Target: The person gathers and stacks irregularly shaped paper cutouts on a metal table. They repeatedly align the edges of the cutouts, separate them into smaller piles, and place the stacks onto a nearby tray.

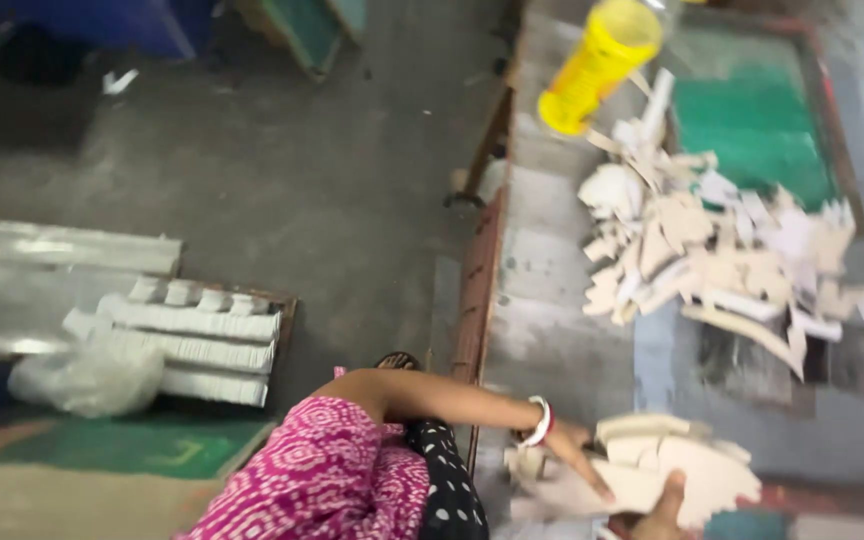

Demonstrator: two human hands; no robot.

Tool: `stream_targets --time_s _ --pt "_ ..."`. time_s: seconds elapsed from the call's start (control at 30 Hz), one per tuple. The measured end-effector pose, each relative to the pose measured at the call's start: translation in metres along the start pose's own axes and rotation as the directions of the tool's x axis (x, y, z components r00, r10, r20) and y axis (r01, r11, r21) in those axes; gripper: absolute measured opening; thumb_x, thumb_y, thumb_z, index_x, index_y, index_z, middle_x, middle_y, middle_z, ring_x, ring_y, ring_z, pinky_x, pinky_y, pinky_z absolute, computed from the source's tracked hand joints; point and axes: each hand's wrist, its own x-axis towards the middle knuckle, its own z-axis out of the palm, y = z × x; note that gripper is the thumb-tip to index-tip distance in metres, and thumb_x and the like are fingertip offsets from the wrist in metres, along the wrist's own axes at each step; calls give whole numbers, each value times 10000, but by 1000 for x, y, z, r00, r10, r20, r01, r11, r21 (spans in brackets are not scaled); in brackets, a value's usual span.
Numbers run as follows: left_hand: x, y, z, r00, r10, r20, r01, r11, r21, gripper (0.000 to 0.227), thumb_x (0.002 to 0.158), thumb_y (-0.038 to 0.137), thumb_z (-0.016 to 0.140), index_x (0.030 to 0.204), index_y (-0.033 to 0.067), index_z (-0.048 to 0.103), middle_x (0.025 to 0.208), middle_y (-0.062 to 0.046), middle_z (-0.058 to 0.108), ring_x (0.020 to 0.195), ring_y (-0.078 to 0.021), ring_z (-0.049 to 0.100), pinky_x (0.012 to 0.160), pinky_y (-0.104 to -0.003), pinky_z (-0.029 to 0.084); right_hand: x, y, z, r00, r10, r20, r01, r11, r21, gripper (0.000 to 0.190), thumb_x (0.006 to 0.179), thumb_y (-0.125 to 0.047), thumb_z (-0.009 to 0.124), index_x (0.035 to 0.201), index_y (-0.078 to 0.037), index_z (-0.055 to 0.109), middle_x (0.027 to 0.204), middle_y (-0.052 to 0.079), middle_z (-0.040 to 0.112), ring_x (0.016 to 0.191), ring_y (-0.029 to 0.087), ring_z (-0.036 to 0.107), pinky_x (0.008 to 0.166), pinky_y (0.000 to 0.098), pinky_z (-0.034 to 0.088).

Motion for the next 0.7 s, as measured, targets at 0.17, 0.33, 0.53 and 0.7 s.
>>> stream_targets --time_s 0.17,0.33,0.53,0.7 --pt "19 -22 -30 982 173 -80 -113 867 486 878 681 624 841 1296 14 697 1284 -159 738 1156 -253 717 1035 -359 548 -21 -1 81 973 -228 22 219 954 203 666 971 -211 743 1531 -23 436 1476 135 568 1296 292 609 1109 472 529" --pt "-38 120 -48 992 103 77 -107 338 935 516 752 599 753 947 122 776 860 -168 752 817 -370 735 731 -483 577 -36 1 51 930 -311 197 275 942 192 679 938 -125 781 1520 -6 452 1476 115 564 1358 257 569 1189 429 467" --pt "-23 81 -68 975 174 139 -115 -140 984 506 746 358 794 1172 112 677 1090 -117 697 1072 -314 652 1012 -539 442 -13 101 -40 948 -227 222 304 848 -435 653 840 -115 807 1414 12 522 1348 139 639 1229 289 615 1084 429 491" --pt "-23 69 -65 980 112 167 -125 -313 941 980 612 400 873 1436 26 496 1322 -135 596 1223 -313 559 1154 -580 300 -21 68 -22 865 -342 367 494 453 -742 702 825 -265 808 1425 -17 540 1399 208 623 1282 371 584 1123 476 438"
